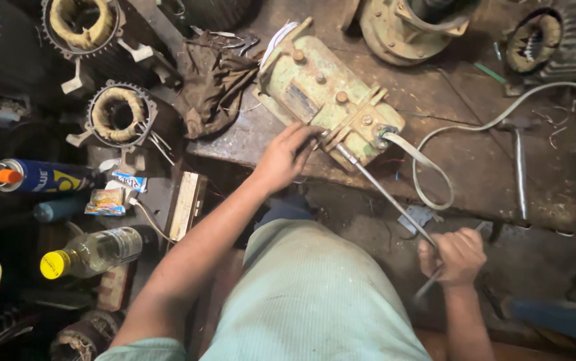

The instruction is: The person uses a T-handle wrench to loosen and remove bolts from a small electric motor on a cluttered workbench. After removing the bolts, the person repositions the motor and then uses scissors to cut a sheet of white paper.

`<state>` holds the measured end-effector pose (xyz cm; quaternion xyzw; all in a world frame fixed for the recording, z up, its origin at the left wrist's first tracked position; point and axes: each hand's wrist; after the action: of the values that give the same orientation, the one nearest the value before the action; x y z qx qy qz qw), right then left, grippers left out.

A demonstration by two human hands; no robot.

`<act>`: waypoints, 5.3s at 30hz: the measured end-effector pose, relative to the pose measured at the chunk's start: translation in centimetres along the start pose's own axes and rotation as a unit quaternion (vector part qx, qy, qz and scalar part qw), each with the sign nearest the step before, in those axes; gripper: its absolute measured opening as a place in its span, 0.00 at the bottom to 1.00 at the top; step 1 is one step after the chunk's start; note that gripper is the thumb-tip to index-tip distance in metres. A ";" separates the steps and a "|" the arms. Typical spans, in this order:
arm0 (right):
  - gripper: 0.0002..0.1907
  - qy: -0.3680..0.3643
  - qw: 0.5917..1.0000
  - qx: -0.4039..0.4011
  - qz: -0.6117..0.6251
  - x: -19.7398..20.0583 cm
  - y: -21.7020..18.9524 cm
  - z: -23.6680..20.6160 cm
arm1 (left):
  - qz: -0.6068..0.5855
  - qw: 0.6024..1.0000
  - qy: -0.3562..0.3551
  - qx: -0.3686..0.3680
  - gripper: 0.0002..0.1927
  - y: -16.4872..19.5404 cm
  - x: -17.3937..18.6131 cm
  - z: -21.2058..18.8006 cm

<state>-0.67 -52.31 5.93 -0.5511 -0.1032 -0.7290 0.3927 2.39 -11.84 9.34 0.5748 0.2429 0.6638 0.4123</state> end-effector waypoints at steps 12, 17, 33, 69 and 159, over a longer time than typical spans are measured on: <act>0.11 0.033 0.985 -0.083 0.145 1.2 -0.6 2.2 | -0.023 0.999 -0.032 0.029 0.11 0.1 0.6 1.4; 0.18 0.106 0.980 -0.097 0.135 0.3 -2.5 2.3 | -0.011 0.990 -0.102 0.100 0.19 0.8 1.7 -0.1; 0.35 0.193 0.934 -0.264 0.142 -3.4 -2.0 1.6 | -0.031 0.946 -0.257 0.196 0.20 -3.6 3.8 -1.8; 0.08 0.032 0.965 -0.238 0.101 -2.0 -4.3 3.7 | 0.203 0.945 -0.234 0.109 0.11 -2.7 8.0 0.7; 0.08 0.039 0.963 -0.214 0.157 0.3 -2.1 4.5 | 0.127 0.977 -0.153 0.082 0.10 -6.7 1.6 0.1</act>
<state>1.14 -48.38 8.44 -0.6030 0.1587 -0.6840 0.3787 4.25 -6.89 4.95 0.7272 0.1554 0.5933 0.3082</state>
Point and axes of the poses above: each hand's wrist, its own z-axis towards the middle knuckle, its own x-axis out of the back of the hand, y = z × x, and after that the axes turned 12 degrees about -y, right-handed
